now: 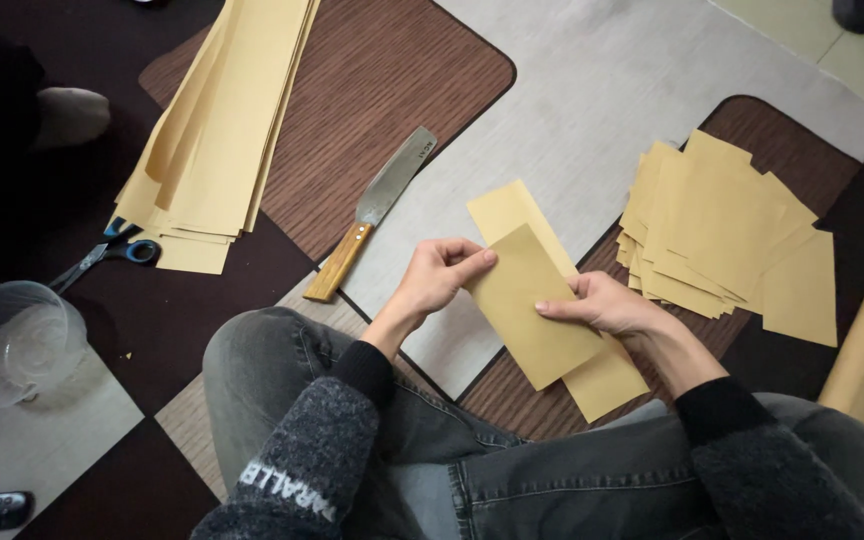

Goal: Folding and cutting long strips of yellow paper into smaller rectangular sheets using a large knife.

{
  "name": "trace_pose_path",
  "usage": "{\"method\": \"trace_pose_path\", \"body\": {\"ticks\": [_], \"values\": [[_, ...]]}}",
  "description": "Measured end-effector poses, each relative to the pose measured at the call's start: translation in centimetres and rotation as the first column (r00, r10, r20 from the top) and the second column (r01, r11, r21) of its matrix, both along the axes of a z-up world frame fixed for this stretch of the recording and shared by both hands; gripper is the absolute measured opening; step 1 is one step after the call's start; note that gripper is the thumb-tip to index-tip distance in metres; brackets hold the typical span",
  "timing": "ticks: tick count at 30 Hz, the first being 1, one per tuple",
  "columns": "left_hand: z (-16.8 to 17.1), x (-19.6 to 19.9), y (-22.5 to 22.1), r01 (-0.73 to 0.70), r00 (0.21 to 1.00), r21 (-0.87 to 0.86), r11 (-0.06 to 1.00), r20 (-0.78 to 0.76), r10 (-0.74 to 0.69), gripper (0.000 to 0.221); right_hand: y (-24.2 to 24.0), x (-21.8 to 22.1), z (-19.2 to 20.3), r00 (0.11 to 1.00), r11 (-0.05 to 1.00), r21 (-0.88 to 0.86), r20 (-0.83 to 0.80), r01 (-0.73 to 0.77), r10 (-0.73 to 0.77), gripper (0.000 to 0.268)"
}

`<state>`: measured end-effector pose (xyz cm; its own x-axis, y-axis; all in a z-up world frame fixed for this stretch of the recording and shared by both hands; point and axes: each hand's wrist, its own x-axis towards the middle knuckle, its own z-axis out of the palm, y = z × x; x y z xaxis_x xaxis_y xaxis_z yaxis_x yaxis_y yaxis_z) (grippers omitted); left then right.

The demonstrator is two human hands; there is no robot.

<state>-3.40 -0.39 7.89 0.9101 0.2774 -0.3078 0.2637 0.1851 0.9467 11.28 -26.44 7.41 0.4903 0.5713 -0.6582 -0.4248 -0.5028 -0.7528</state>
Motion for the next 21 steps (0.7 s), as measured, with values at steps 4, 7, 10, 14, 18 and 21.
{"method": "trace_pose_path", "body": {"ticks": [4, 7, 10, 14, 18, 21], "values": [[-0.2, 0.2, 0.1, -0.045, 0.999, 0.021, 0.999, 0.029, 0.044, 0.029, 0.5, -0.3, 1.2, 1.000, 1.000, -0.003, -0.006, 0.029, -0.029, 0.030], [-2.3, 0.9, 0.7, -0.096, 0.995, -0.025, 0.995, 0.006, 0.096, 0.028, 0.4, -0.4, 1.2, 0.997, 0.997, 0.032, -0.015, 0.075, -0.075, 0.030], [-2.3, 1.1, 1.4, -0.179, 0.984, -0.148, 0.973, -0.026, 0.177, 0.042, -0.1, 0.2, 0.7, 0.992, 0.990, 0.054, -0.008, 0.130, -0.129, 0.032], [-1.3, 0.9, 1.4, -0.172, 0.985, -0.205, 0.964, -0.031, 0.169, 0.042, -0.9, 1.4, -1.8, 0.986, 0.981, 0.103, -0.054, 0.162, -0.158, 0.030], [-2.6, 0.7, 1.0, -0.051, 0.987, -0.034, 0.998, 0.153, 0.055, 0.072, -1.5, 2.0, -3.8, 0.988, 0.984, 0.128, -0.104, 0.124, -0.111, 0.029], [0.3, 0.4, 0.4, -0.041, 0.972, 0.081, 0.996, 0.236, 0.021, 0.089, -1.3, 1.5, -2.9, 0.986, 0.983, 0.133, -0.125, 0.126, -0.110, 0.030]]}}
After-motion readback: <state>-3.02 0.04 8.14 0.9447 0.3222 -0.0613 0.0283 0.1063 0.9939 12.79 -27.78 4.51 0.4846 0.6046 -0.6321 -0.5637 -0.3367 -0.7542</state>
